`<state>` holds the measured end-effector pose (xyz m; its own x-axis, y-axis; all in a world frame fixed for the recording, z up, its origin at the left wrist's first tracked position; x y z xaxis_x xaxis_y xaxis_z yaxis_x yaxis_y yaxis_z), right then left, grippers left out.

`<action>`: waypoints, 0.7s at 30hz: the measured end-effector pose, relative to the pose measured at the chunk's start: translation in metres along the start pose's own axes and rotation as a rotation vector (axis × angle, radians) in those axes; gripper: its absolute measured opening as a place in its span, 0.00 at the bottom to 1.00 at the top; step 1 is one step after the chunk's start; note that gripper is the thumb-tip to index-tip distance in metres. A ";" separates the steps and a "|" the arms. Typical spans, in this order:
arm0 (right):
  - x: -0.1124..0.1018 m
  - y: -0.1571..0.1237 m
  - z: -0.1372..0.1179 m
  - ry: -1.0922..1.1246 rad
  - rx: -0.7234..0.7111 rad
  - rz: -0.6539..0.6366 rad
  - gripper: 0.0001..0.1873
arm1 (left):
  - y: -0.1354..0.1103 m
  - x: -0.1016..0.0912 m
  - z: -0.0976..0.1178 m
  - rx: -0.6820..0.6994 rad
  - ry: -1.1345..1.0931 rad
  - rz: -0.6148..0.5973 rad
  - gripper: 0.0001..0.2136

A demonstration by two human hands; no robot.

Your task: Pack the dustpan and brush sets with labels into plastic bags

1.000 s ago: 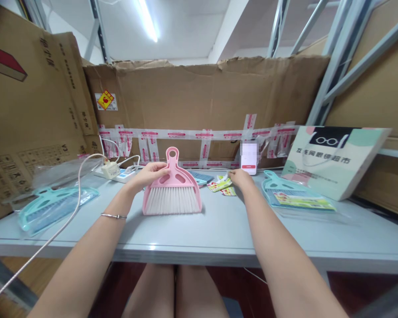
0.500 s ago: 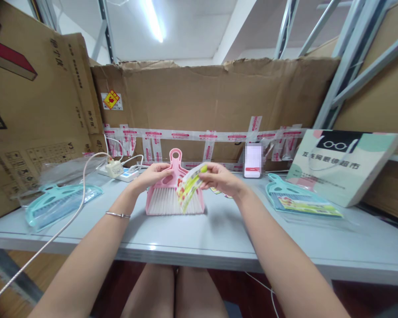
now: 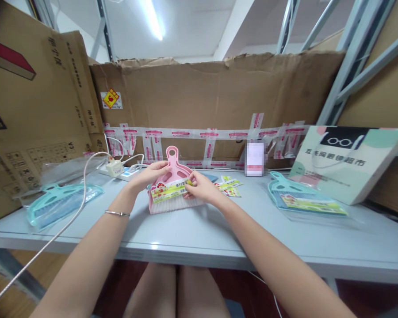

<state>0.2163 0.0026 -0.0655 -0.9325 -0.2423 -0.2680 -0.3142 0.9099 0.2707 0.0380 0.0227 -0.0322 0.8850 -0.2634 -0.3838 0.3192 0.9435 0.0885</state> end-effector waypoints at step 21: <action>-0.009 -0.001 0.009 -0.084 0.065 -0.074 0.15 | -0.002 -0.005 -0.003 -0.033 0.136 -0.108 0.39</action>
<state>0.2268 0.0074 -0.0715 -0.8881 -0.2827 -0.3626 -0.3665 0.9114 0.1872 0.0317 0.0229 -0.0336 0.7915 -0.3364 -0.5103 0.3969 0.9178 0.0106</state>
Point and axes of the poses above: each hand's wrist, its own y-axis towards the middle knuckle, its own x-axis out of the palm, z = x × y, the point moved 2 cm from there along y, towards the middle knuckle, and after that the axes turned 12 degrees about -x, right-handed, at the moved point
